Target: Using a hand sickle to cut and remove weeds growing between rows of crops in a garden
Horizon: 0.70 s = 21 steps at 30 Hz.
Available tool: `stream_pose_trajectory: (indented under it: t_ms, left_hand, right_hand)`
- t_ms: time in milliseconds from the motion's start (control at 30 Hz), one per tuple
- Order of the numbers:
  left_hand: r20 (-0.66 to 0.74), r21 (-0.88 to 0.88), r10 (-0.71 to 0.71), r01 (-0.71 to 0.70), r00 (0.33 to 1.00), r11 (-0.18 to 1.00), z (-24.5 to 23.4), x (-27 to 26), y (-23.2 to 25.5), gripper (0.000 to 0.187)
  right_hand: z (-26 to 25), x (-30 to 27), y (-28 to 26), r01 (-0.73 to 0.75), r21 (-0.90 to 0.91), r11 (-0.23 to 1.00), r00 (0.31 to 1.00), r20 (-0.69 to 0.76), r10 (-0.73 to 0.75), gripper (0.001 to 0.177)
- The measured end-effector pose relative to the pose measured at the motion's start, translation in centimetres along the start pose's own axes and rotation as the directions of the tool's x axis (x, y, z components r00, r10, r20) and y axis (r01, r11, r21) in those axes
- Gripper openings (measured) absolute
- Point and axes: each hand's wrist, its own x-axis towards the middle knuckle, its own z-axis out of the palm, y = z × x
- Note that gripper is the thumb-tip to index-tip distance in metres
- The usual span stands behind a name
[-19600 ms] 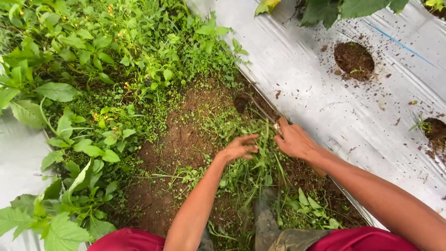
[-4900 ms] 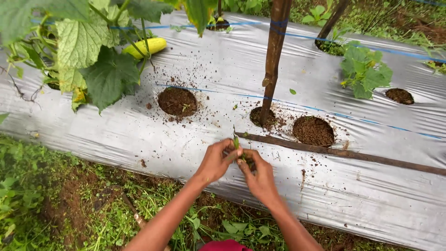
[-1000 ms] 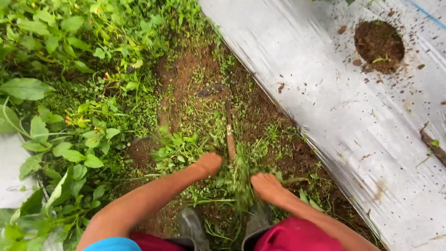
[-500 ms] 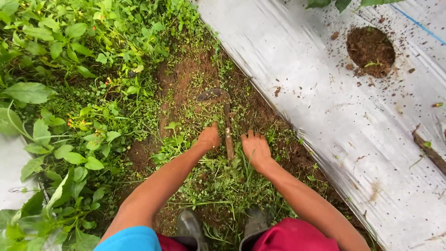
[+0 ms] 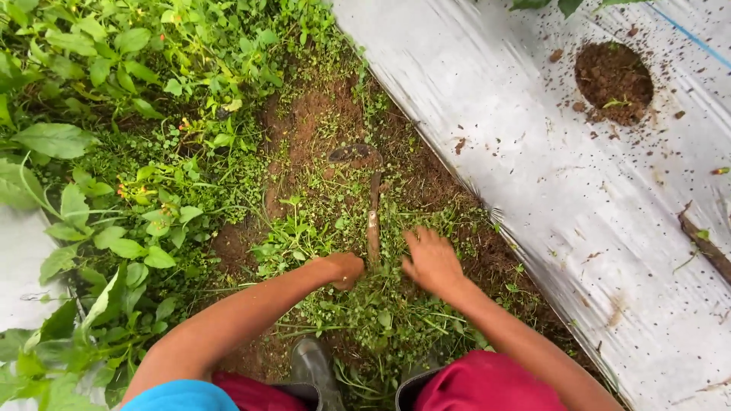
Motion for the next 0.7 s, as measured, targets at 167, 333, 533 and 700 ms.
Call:
stream_pose_trajectory:
  t_ms: [167,333,533,700]
  left_hand:
    - [-0.275,-0.01,-0.142,0.145,0.951,0.989,-5.2,-4.8,1.1,0.024]
    - [-0.54,-0.41,-0.285,0.048,0.792,0.911,-8.0,-5.8,1.0,0.03]
    - [-0.332,-0.557,-0.46,0.222,0.824,0.8,-3.9,2.5,1.1,0.043]
    - [-0.349,-0.716,-0.481,0.102,0.804,0.69,-3.3,3.2,0.7,0.042]
  right_hand:
    - [4.9,4.2,2.2,0.023,-0.02,1.0,0.995,-0.097,-0.024,0.056]
    - [7.1,-0.4,-0.5,0.129,0.137,0.982,0.987,0.083,-0.141,0.052]
    - [2.0,0.9,0.2,0.098,0.237,0.967,0.99,0.072,-0.119,0.042]
    - [2.8,9.9,2.6,0.132,0.18,0.975,0.941,-0.333,-0.066,0.043]
